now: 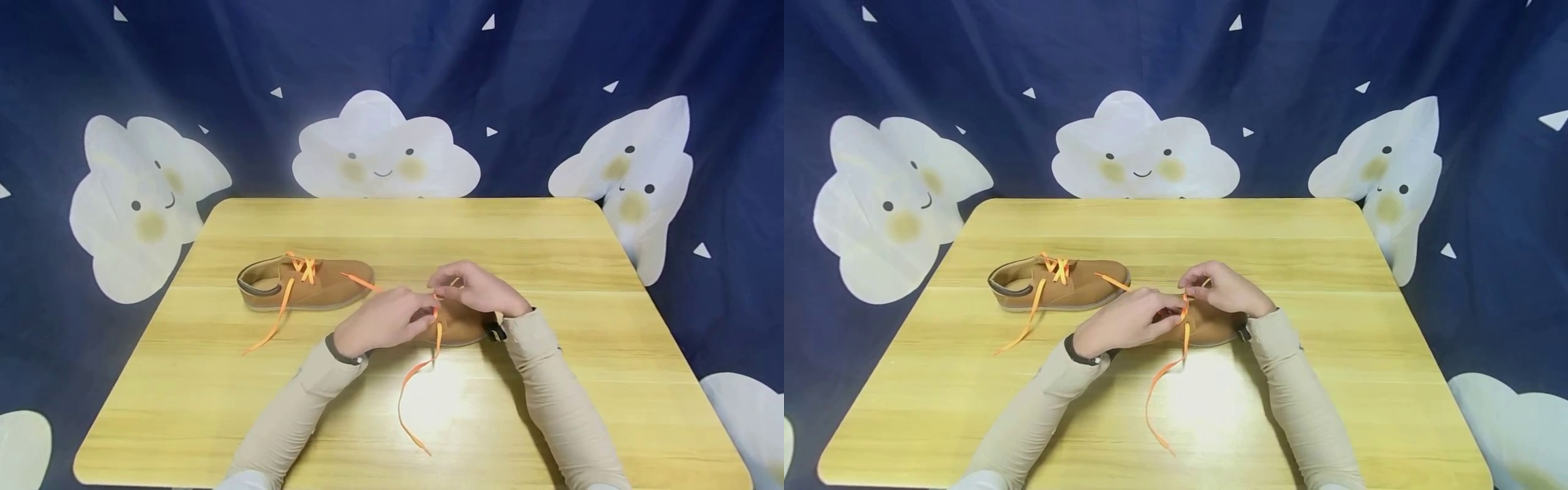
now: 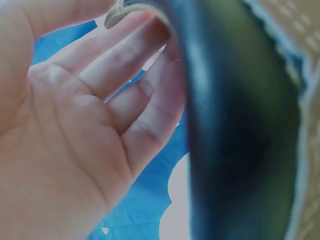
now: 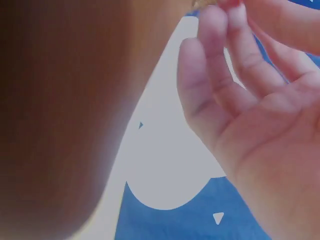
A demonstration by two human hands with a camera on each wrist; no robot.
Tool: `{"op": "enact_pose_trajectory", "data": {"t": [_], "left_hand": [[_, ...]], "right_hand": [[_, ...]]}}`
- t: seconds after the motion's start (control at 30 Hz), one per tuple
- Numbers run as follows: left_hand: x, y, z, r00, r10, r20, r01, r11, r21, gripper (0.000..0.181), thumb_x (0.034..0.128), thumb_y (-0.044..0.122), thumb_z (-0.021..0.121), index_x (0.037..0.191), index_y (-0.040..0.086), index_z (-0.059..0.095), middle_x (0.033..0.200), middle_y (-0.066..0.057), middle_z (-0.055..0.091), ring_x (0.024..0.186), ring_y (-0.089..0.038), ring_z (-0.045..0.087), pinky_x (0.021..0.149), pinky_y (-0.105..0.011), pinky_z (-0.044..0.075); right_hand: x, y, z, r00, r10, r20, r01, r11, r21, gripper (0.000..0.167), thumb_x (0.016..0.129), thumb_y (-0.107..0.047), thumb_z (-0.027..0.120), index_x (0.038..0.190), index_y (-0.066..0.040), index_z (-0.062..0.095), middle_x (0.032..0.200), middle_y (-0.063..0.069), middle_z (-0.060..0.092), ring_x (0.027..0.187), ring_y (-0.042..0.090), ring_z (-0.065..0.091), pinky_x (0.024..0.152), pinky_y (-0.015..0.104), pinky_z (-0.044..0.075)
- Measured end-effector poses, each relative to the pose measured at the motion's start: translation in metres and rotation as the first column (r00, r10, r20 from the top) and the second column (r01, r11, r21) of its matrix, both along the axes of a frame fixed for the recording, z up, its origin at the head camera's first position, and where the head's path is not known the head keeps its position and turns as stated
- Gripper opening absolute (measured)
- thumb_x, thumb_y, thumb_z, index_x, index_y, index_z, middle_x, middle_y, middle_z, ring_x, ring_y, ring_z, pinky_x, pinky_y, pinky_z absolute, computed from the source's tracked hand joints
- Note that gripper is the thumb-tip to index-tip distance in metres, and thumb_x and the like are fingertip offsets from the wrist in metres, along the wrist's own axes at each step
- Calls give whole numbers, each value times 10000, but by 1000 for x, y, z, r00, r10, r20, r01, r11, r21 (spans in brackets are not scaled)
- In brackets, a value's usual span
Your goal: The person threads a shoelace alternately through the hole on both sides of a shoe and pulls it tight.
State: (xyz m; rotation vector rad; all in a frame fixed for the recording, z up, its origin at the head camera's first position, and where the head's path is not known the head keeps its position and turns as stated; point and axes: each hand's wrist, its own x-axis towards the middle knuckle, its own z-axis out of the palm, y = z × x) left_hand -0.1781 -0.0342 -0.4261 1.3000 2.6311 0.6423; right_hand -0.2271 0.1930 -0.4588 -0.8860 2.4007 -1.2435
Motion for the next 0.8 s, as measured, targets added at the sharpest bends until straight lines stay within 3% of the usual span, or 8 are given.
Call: {"op": "enact_pose_trajectory", "data": {"t": [0.2,0.4,0.57,0.7,0.8], "left_hand": [[-1,0,0,993,-28,116,27,1000,14,157,1027,163,591,1103,120,721,770,58,595,633,-37,476,598,-185,375],[-3,-2,1,982,-40,187,33,999,42,204,1027,174,582,1166,93,708,817,34,626,676,-62,508,637,-195,400],[-5,-6,4,979,-55,195,42,997,71,248,1020,167,589,1204,55,713,888,-13,678,694,-90,536,664,-207,438],[-6,-8,4,979,-65,192,55,997,58,276,1030,183,596,1244,45,704,906,-11,686,746,-99,561,698,-207,447],[-7,-8,4,977,-77,199,71,997,40,275,1038,204,596,1245,55,697,847,-3,647,718,-96,540,666,-200,419]], "right_hand": [[0,4,2,995,92,-43,-92,996,-2,273,964,46,627,1046,-156,792,1040,2,753,1009,217,680,895,403,549],[1,4,3,996,83,-37,-83,997,-2,276,963,48,626,994,-172,790,996,-19,749,965,182,678,890,372,542],[1,2,1,994,77,-72,-75,997,35,207,974,17,646,957,-159,754,971,-25,729,958,160,655,890,354,539],[2,-2,-1,990,101,-103,-96,994,56,232,991,61,581,923,-142,670,938,-13,667,961,163,618,918,356,529],[2,-3,-3,992,96,-87,-93,995,42,236,1011,65,535,923,-134,626,926,5,630,951,180,584,911,358,500]]}}
